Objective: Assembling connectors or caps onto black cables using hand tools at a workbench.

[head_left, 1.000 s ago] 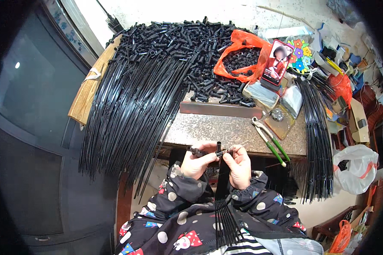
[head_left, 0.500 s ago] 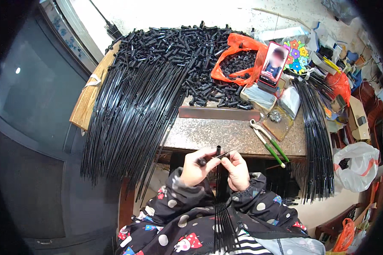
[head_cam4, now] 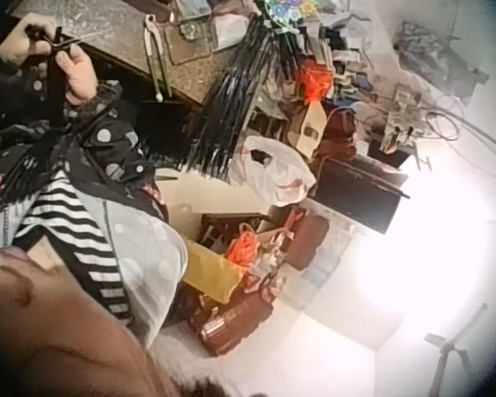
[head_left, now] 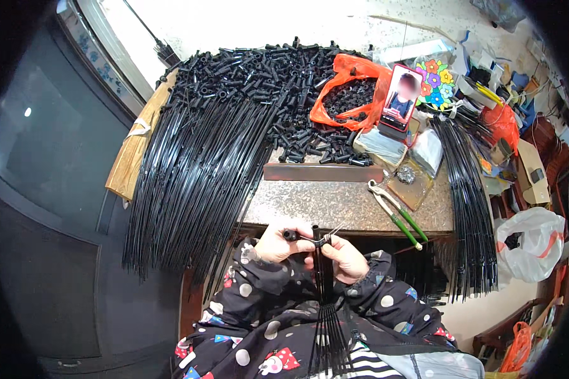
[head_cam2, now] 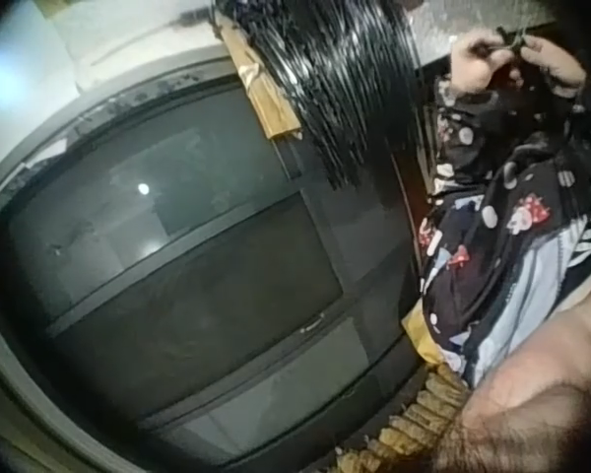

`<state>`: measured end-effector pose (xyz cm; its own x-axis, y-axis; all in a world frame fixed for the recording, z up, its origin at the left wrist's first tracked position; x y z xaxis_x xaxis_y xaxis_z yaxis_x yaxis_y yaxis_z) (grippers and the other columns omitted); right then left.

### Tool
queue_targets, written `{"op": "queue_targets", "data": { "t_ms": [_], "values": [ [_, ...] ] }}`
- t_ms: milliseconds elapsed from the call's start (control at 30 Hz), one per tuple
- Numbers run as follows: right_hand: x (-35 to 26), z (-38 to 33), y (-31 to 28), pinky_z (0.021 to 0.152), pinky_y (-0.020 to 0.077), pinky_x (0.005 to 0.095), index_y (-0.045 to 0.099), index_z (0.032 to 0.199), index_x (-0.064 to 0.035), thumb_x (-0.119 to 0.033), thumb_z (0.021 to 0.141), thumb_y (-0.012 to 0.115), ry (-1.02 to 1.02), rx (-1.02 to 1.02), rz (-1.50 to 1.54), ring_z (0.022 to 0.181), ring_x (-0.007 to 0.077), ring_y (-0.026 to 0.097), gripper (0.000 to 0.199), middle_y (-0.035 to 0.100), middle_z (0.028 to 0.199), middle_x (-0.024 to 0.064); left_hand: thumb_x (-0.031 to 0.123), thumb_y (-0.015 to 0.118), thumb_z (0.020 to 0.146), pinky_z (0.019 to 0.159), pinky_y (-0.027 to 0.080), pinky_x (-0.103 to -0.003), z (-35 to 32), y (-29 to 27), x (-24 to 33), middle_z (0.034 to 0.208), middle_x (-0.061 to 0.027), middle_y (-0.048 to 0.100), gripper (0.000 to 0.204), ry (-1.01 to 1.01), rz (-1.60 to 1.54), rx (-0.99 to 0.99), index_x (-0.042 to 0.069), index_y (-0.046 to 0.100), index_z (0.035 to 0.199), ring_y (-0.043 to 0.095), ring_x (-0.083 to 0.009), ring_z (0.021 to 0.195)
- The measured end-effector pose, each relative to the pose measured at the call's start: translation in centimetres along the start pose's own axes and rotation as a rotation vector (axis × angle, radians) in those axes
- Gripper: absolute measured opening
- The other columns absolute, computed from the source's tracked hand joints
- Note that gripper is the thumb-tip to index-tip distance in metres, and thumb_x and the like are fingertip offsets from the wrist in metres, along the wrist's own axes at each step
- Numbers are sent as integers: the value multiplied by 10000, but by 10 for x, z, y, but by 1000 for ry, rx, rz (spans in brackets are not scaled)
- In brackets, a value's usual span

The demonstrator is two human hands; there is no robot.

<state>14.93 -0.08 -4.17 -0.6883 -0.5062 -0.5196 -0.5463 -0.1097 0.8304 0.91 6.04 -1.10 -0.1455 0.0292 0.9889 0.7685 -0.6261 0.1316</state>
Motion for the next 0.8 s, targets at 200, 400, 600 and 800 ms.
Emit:
{"op": "queue_targets", "data": {
  "t_ms": [200, 400, 600, 800],
  "values": [
    [14, -1, -6, 650, 509, 310, 529, 1018, -27, -156, 816, 600, 14, -231, -229, 765, 169, 613, 250, 621, 841, 94, 91, 673, 724, 676, 452, -315, 11, -1, 0, 786, -69, 622, 135, 271, -103, -520, 2, 629, 816, 582, -185, 744],
    [19, -7, -2, 620, 496, 289, 526, 902, -34, -136, 818, 599, -266, 136, -206, 682, 143, 587, 151, 611, 792, 77, 227, 622, 802, 761, 442, -321, 20, 11, 35, 909, -63, 621, 280, 207, -114, -7, 25, 595, 993, 584, -187, 788],
    [20, -9, -5, 602, 483, 272, 516, 853, -43, -125, 817, 603, -416, 316, -200, 645, 133, 569, 125, 608, 776, 75, 193, 576, 843, 813, 428, -292, 26, 28, 23, 1010, -53, 592, 340, -73, -31, -83, 19, 503, 1125, 570, -163, 896],
    [16, -12, -3, 606, 477, 268, 521, 852, -42, -135, 818, 602, -369, 283, -234, 647, 129, 567, 128, 608, 776, 72, 91, 579, 827, 799, 434, -245, 19, 15, 38, 982, -46, 587, 288, -187, -61, 7, 20, 508, 1098, 554, -117, 902]
  ]
}}
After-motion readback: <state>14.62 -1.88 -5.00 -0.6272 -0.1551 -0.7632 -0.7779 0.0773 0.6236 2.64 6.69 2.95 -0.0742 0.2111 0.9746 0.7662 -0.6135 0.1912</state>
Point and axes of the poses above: each hand's wrist, its own z-axis towards the middle knuckle, its own y-axis out of the palm, x = y × z, the point moved 3 cm from there along z, towards the middle knuckle
